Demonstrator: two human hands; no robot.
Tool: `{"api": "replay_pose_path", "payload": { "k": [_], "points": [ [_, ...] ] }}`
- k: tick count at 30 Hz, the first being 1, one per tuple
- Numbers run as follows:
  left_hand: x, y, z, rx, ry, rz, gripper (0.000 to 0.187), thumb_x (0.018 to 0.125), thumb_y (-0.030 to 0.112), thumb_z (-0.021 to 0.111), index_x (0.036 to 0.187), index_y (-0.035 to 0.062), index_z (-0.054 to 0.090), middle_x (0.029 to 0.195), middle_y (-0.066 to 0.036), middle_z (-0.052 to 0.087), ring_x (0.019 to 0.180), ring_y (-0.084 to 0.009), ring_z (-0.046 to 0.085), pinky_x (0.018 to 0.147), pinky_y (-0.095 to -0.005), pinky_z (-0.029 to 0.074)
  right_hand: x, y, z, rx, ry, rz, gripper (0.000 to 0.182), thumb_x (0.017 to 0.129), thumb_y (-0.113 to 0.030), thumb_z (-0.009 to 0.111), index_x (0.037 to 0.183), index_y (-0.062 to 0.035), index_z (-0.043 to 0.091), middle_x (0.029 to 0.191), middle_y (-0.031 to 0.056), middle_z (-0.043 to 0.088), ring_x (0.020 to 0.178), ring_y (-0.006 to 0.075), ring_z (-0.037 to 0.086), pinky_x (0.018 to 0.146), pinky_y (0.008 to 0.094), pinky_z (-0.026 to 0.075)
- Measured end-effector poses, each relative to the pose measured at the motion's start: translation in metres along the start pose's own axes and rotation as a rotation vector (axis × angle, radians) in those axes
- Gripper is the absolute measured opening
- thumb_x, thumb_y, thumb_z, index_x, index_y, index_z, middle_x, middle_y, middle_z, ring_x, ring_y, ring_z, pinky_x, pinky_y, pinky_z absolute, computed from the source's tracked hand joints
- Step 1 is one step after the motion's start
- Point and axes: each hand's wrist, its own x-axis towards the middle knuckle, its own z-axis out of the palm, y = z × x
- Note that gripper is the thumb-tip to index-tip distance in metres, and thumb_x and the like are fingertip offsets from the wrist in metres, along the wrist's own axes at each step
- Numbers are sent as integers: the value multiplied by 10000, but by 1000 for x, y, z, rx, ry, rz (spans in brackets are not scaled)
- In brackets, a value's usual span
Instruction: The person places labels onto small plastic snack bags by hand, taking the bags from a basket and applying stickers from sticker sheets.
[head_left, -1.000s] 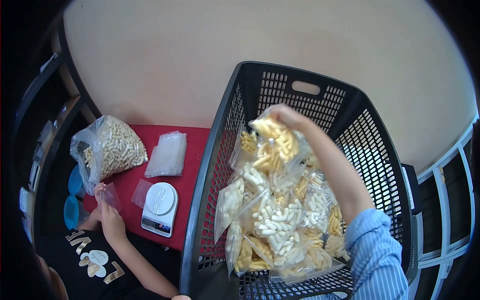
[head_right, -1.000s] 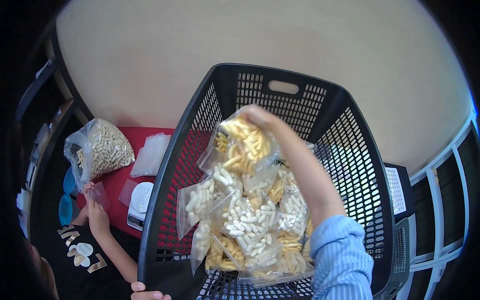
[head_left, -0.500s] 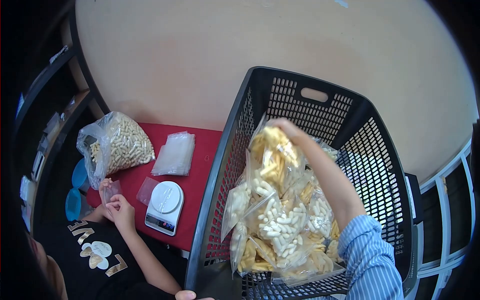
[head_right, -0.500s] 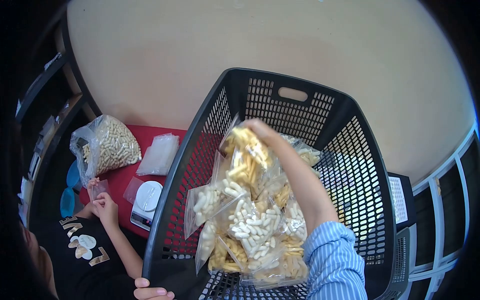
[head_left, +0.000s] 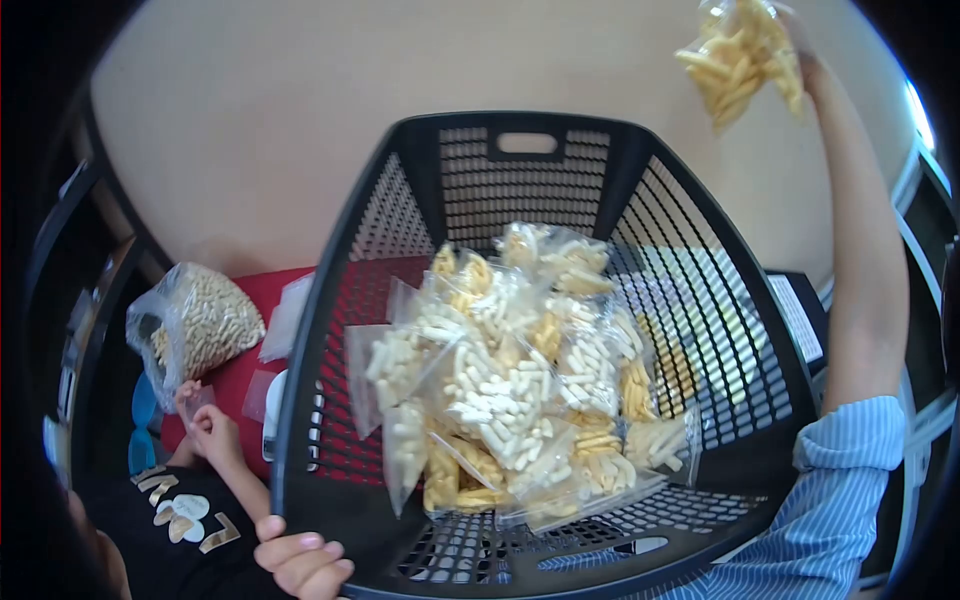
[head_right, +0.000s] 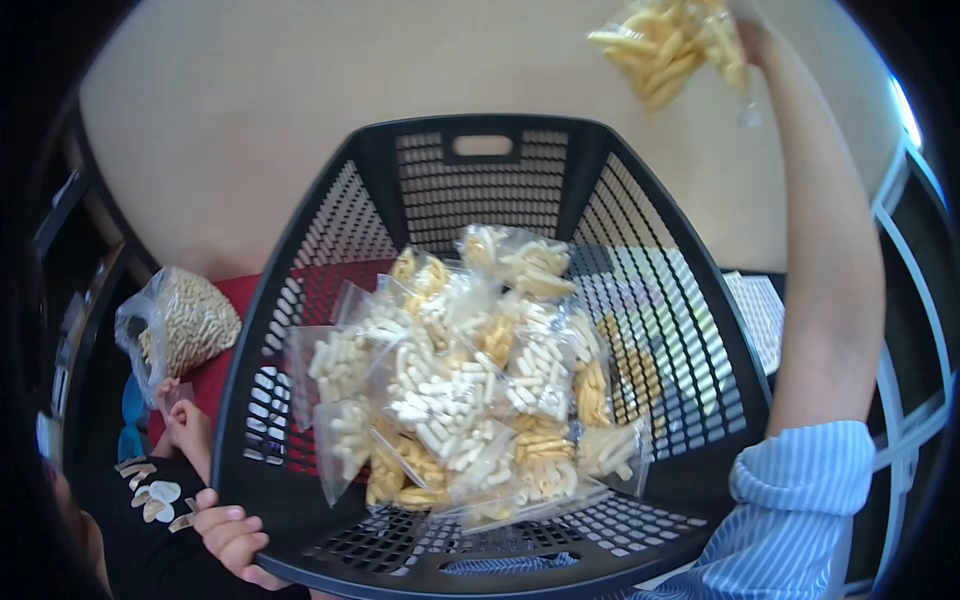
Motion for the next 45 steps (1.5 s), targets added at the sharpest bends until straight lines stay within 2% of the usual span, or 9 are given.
{"api": "replay_pose_path", "payload": {
  "k": [5,7,10,17,24,25,27,30,45],
  "points": [
    [-24,-11,-8,70,98,-63,397,872,403,193,852,69,405,879,-103,451,967,-298,452,945,-519,302,-71,15,-92,-294,143,-66,288,844,-233,368,892,-21,557,817,65,565,706,125,544,622,309,474],
    [-27,-18,-23,49,-76,-7,446,896,411,170,1050,47,377,1119,-145,442,1126,-311,382,965,-493,296,-99,43,-125,-367,144,-40,287,845,-231,368,894,-21,557,816,63,565,704,121,543,623,308,473],
    [-31,-5,-17,371,-79,-23,503,899,397,139,1221,50,311,1190,-197,414,1111,-328,416,949,-426,343,-134,84,-152,-18,-35,170,262,838,-205,384,899,-22,561,804,59,568,703,110,542,630,291,469],
    [-80,157,50,290,22,25,381,805,295,364,1095,55,422,1064,-150,481,968,-285,470,840,-396,379,-182,208,-109,270,-48,444,190,769,-196,415,747,-52,537,711,36,527,603,121,493,571,272,439],
    [-168,309,158,-292,-642,-350,296,711,194,589,969,61,534,937,-103,547,826,-242,524,731,-365,415,-163,313,-40,536,-152,650,192,727,-157,366,651,-44,502,633,66,514,525,144,497,514,294,437],
    [-179,311,167,-334,-948,-522,314,624,137,662,913,71,557,907,-89,551,806,-252,517,731,-366,402,-157,325,-28,577,-158,705,191,725,-152,362,654,-40,499,636,76,516,526,153,506,516,298,445],
    [-194,319,188,-299,-1112,-580,378,679,188,650,1035,106,553,1132,-119,458,1027,-264,456,849,-368,351,-143,350,-7,617,-184,721,199,726,-151,360,676,-26,507,659,92,531,547,165,526,531,301,455],
    [-209,323,218,-149,-1230,-647,419,661,207,677,1050,118,551,1194,-133,399,1138,-312,355,925,-419,303,-124,375,20,637,-196,762,231,726,-158,341,725,-12,520,704,111,557,595,184,559,576,304,474],
    [-237,309,251,86,-1265,-666,352,695,235,634,1030,151,568,1233,-74,394,1180,-259,331,960,-516,212,-122,474,94,628,-180,876,230,747,-188,409,794,10,517,779,125,552,712,198,565,644,310,468]
  ]
}}
